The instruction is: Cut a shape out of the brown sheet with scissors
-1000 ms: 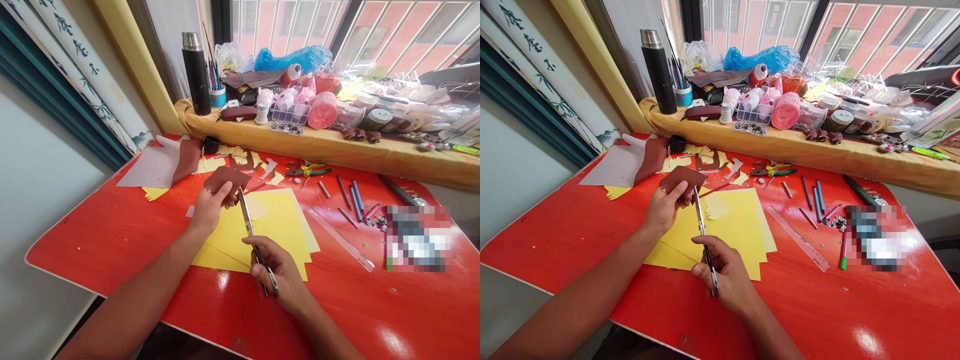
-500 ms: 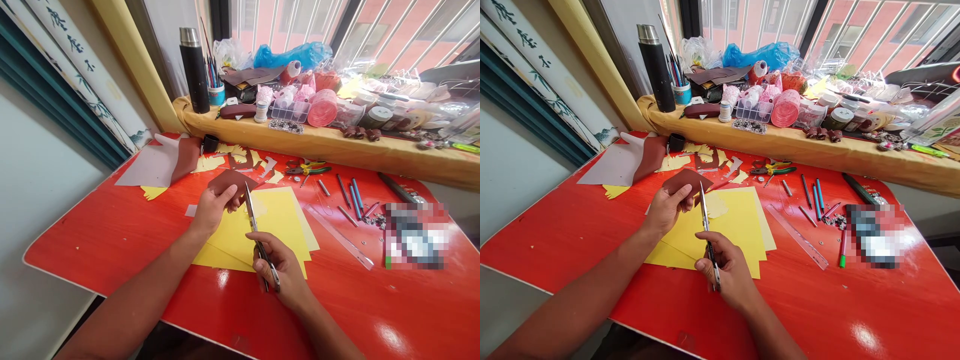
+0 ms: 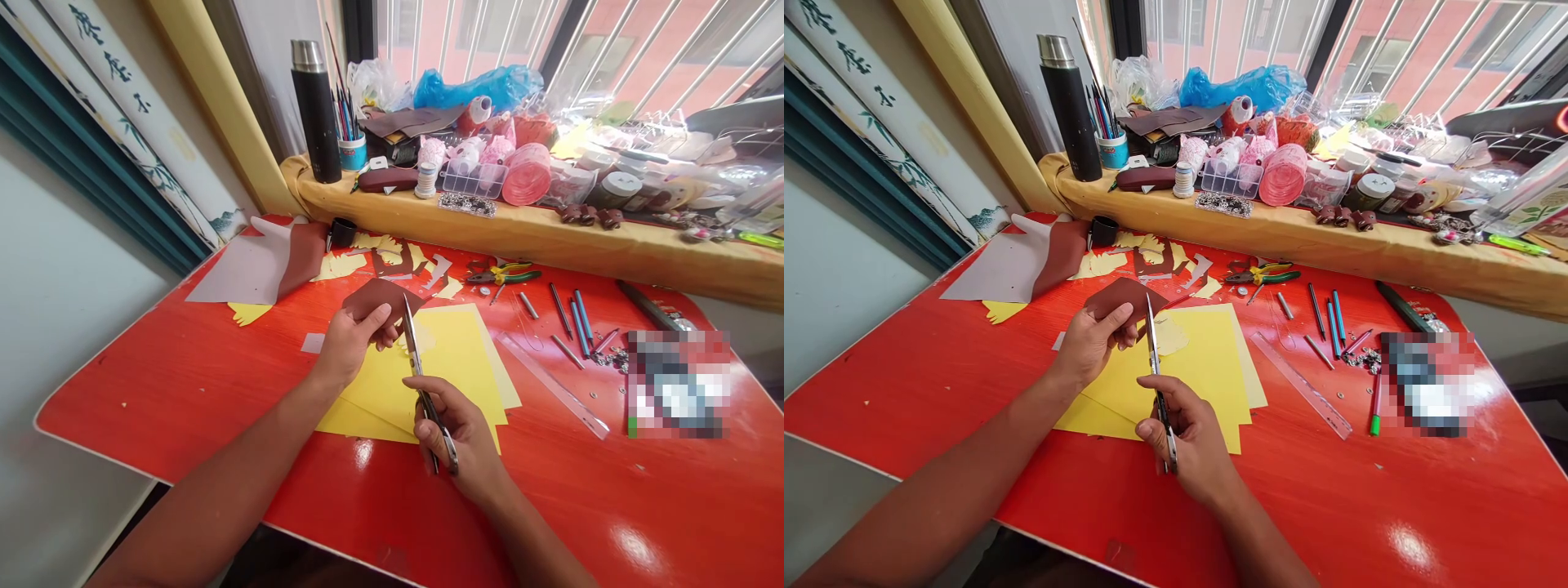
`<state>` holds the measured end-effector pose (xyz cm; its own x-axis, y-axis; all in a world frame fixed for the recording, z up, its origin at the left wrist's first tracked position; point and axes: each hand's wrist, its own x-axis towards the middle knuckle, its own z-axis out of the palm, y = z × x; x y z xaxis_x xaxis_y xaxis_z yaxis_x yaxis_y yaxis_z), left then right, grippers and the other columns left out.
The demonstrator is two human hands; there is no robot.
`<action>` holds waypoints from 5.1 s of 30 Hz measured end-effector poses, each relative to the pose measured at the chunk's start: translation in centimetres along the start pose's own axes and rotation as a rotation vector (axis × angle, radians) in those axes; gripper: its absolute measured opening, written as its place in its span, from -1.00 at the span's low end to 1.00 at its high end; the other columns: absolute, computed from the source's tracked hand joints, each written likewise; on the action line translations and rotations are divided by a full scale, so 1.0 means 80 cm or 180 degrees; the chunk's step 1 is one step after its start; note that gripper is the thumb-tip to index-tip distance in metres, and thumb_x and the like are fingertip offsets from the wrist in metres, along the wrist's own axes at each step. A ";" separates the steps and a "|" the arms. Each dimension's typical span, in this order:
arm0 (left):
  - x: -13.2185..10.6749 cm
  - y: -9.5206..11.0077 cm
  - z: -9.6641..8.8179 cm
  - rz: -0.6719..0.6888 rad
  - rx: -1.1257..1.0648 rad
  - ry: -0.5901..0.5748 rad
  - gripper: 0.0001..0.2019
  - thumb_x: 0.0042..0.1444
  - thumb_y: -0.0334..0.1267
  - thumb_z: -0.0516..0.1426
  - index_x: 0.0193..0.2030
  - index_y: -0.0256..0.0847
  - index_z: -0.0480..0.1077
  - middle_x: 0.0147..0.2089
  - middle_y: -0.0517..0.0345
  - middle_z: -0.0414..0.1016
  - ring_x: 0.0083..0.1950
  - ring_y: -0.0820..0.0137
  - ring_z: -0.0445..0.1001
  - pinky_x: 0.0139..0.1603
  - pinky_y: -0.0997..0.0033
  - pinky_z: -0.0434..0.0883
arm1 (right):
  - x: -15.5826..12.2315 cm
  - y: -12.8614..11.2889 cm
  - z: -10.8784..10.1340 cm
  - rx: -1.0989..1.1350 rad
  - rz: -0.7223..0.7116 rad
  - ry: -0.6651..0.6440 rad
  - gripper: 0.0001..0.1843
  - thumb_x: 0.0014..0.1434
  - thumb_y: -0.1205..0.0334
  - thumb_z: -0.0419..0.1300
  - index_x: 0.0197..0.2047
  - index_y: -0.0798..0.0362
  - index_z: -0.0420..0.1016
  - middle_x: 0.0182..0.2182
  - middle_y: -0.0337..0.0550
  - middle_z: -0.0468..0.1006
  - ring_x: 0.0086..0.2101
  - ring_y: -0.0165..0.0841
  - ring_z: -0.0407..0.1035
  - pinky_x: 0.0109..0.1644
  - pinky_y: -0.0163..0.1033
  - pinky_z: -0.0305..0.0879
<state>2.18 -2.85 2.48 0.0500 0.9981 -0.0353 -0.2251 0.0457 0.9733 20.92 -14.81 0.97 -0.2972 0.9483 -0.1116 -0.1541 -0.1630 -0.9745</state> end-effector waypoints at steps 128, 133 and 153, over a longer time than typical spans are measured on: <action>-0.005 -0.005 -0.001 0.0452 0.0257 -0.0017 -0.63 0.27 0.09 0.42 -0.31 -0.17 0.55 -0.45 0.11 0.61 -0.46 0.37 0.51 -0.41 0.33 0.43 | -0.003 0.000 0.007 0.0060 -0.0082 0.0168 -0.40 0.37 -0.30 0.46 0.22 -0.03 0.60 -0.48 -0.44 0.35 -0.69 -0.48 0.25 -0.59 -0.33 0.14; 0.001 -0.009 -0.005 0.0440 0.0116 -0.0002 -0.65 0.27 0.06 0.43 -0.29 -0.18 0.56 -0.45 0.14 0.59 -0.46 0.39 0.51 -0.42 0.36 0.40 | -0.003 0.000 0.007 0.0001 -0.0075 0.0190 -0.41 0.37 -0.28 0.46 0.21 -0.02 0.62 -0.50 -0.44 0.35 -0.70 -0.49 0.25 -0.60 -0.33 0.14; -0.004 -0.008 0.000 0.0425 0.0279 -0.0081 -0.60 0.25 0.12 0.43 -0.31 -0.17 0.55 -0.45 0.10 0.60 -0.44 0.36 0.52 -0.40 0.33 0.41 | -0.002 0.006 0.006 0.0117 -0.0099 0.0144 -0.35 0.36 -0.33 0.46 0.25 -0.04 0.58 -0.42 -0.40 0.39 -0.66 -0.49 0.25 -0.60 -0.32 0.21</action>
<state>2.33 -3.21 1.84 0.0501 0.9937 0.1004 -0.1457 -0.0922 0.9850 20.43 -15.15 0.62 -0.2489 0.9643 -0.0908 -0.1973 -0.1423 -0.9700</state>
